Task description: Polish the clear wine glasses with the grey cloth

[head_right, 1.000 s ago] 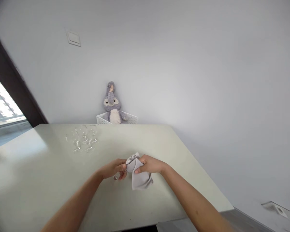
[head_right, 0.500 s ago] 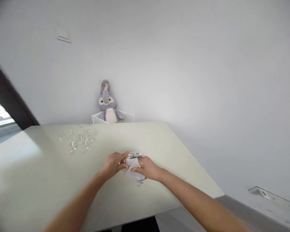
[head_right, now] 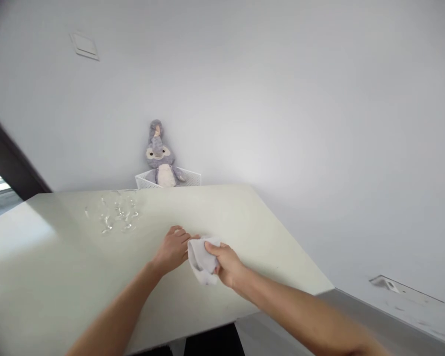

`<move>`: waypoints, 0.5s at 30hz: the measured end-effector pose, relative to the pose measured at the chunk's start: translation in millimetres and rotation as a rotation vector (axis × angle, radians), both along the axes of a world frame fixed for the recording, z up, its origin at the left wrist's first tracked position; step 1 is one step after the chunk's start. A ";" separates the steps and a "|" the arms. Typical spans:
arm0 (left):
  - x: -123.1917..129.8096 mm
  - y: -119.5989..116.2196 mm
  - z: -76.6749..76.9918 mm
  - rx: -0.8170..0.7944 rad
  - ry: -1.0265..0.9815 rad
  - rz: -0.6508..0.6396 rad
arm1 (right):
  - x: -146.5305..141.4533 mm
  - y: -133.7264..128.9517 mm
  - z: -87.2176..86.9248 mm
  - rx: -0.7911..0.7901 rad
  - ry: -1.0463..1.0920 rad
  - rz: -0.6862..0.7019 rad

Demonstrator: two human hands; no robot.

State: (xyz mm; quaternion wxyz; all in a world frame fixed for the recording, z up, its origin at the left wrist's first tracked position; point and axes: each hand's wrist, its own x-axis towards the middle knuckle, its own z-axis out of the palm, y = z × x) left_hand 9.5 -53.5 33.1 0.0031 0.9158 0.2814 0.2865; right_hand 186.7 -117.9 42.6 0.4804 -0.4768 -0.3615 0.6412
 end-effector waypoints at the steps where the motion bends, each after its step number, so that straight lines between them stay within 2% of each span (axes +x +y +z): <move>1: -1.6 2.0 -2.5 0.013 0.004 -0.012 | -1.3 -1.3 0.0 0.026 -0.018 0.020; 3: -5.8 6.2 -6.6 -0.052 -0.047 -0.029 | 1.8 -0.9 3.5 0.203 -0.192 0.147; 5: -9.1 9.2 -8.0 -0.216 -0.134 -0.025 | 11.4 5.0 10.7 0.447 -0.471 0.347; 7: -10.0 9.8 -6.7 -0.460 -0.189 -0.048 | 23.7 15.5 20.7 0.676 -0.732 0.535; 9: -9.3 8.8 -4.3 -0.739 -0.229 -0.128 | 34.4 27.5 32.2 0.860 -0.929 0.648; 12: -8.8 7.6 -3.4 -1.056 -0.322 -0.276 | 44.4 43.4 49.5 1.030 -1.123 0.650; 15: -11.3 10.0 -6.9 -1.207 -0.439 -0.318 | 51.3 54.1 60.3 1.054 -1.120 0.526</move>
